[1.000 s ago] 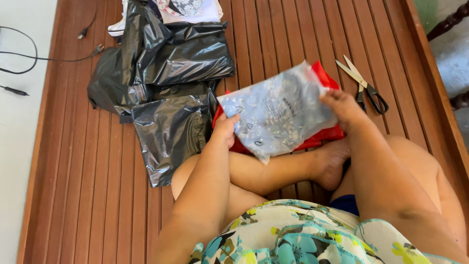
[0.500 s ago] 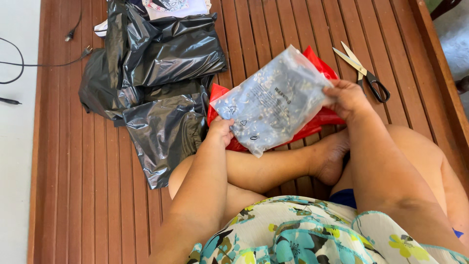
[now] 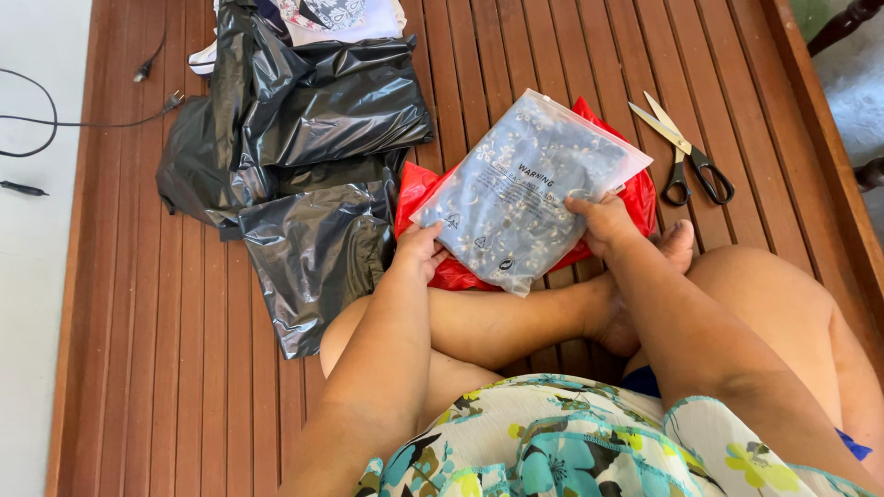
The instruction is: The person sits on a wooden bed with several plastic mailer parcels and a pair of scissors. They tear open a red shipping mailer by hand, remove a plastic pouch, then use scissors to cut open black plastic parcel bags and pull out packaged items, setting the opened pouches aside.
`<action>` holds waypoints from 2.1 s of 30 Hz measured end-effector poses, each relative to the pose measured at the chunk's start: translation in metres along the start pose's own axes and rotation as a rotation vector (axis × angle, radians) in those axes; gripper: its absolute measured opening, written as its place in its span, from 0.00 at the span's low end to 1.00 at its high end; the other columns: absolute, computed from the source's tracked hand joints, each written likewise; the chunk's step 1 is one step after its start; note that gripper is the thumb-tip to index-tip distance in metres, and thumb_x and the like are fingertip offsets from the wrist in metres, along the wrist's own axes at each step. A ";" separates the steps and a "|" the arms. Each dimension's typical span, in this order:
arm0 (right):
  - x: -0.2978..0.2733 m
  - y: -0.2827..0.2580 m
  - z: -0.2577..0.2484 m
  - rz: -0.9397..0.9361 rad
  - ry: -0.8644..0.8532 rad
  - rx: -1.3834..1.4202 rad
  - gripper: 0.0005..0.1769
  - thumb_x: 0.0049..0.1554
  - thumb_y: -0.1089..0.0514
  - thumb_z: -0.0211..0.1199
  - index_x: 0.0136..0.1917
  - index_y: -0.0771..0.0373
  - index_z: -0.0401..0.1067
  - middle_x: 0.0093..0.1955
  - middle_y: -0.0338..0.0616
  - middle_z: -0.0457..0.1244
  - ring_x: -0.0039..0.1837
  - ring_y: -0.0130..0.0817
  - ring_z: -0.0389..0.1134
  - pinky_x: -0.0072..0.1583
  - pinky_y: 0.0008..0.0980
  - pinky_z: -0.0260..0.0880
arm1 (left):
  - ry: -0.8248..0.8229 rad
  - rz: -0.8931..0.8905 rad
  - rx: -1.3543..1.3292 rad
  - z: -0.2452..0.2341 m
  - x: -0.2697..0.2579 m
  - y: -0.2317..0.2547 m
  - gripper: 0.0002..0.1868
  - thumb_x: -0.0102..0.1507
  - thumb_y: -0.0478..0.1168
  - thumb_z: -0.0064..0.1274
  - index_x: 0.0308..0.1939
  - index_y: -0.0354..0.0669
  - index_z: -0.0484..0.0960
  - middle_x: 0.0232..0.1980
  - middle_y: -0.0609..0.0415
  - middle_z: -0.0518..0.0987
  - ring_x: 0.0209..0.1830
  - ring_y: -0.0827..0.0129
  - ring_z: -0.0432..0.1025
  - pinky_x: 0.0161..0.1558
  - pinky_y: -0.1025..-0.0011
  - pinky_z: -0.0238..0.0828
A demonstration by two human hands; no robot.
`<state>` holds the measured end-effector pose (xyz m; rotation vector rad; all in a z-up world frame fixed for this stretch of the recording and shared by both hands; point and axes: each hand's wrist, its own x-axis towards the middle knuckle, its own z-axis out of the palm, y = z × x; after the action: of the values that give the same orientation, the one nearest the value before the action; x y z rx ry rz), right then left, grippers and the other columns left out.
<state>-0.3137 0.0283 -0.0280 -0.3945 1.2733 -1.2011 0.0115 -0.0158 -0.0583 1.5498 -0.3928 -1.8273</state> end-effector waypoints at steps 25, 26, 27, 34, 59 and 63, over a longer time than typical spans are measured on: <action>-0.124 -0.161 0.052 -0.094 -0.475 -0.068 0.22 0.62 0.55 0.59 0.67 0.66 0.67 0.61 0.48 0.68 0.63 0.44 0.70 0.67 0.50 0.68 | -0.394 0.633 -0.167 0.007 -0.151 0.029 0.15 0.70 0.40 0.52 0.57 0.36 0.81 0.53 0.50 0.84 0.53 0.63 0.78 0.56 0.64 0.75; -0.131 -0.166 0.058 -0.119 -0.487 -0.113 0.21 0.63 0.55 0.59 0.67 0.67 0.67 0.61 0.48 0.68 0.63 0.43 0.70 0.66 0.49 0.69 | -0.364 0.701 -0.157 -0.013 -0.173 0.035 0.15 0.70 0.41 0.50 0.57 0.37 0.81 0.52 0.50 0.84 0.54 0.62 0.78 0.56 0.65 0.76; -0.138 -0.170 0.065 -0.131 -0.485 -0.146 0.20 0.63 0.55 0.59 0.66 0.66 0.68 0.60 0.48 0.69 0.62 0.43 0.70 0.66 0.49 0.70 | -0.282 0.899 -0.034 -0.040 -0.202 0.037 0.14 0.71 0.40 0.49 0.58 0.38 0.79 0.53 0.49 0.84 0.54 0.63 0.79 0.58 0.66 0.76; -0.167 -0.200 0.112 -0.119 -0.520 -0.340 0.16 0.65 0.55 0.56 0.63 0.63 0.70 0.59 0.45 0.69 0.60 0.39 0.72 0.64 0.45 0.71 | -0.099 1.606 0.944 -0.047 -0.339 0.007 0.16 0.71 0.43 0.45 0.62 0.45 0.75 0.57 0.52 0.79 0.59 0.65 0.73 0.63 0.65 0.69; -0.315 -0.199 0.212 -0.438 -0.551 -0.491 0.30 0.60 0.48 0.53 0.71 0.63 0.68 0.73 0.51 0.65 0.76 0.50 0.65 0.81 0.61 0.54 | 0.123 1.679 1.466 -0.424 -0.295 -0.417 0.25 0.70 0.58 0.35 0.70 0.67 0.67 0.76 0.65 0.62 0.80 0.70 0.49 0.77 0.53 0.38; -0.321 -0.198 0.198 -0.496 -0.674 -0.534 0.29 0.61 0.46 0.54 0.70 0.63 0.68 0.73 0.52 0.65 0.76 0.50 0.66 0.80 0.61 0.57 | -0.047 1.441 1.444 -0.426 -0.354 -0.367 0.32 0.67 0.61 0.40 0.70 0.49 0.66 0.75 0.50 0.61 0.79 0.57 0.47 0.72 0.50 0.36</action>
<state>-0.1808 0.1486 0.3586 -1.4431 0.8934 -0.9687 0.3162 0.5703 -0.1300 1.1432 -2.3809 -0.2157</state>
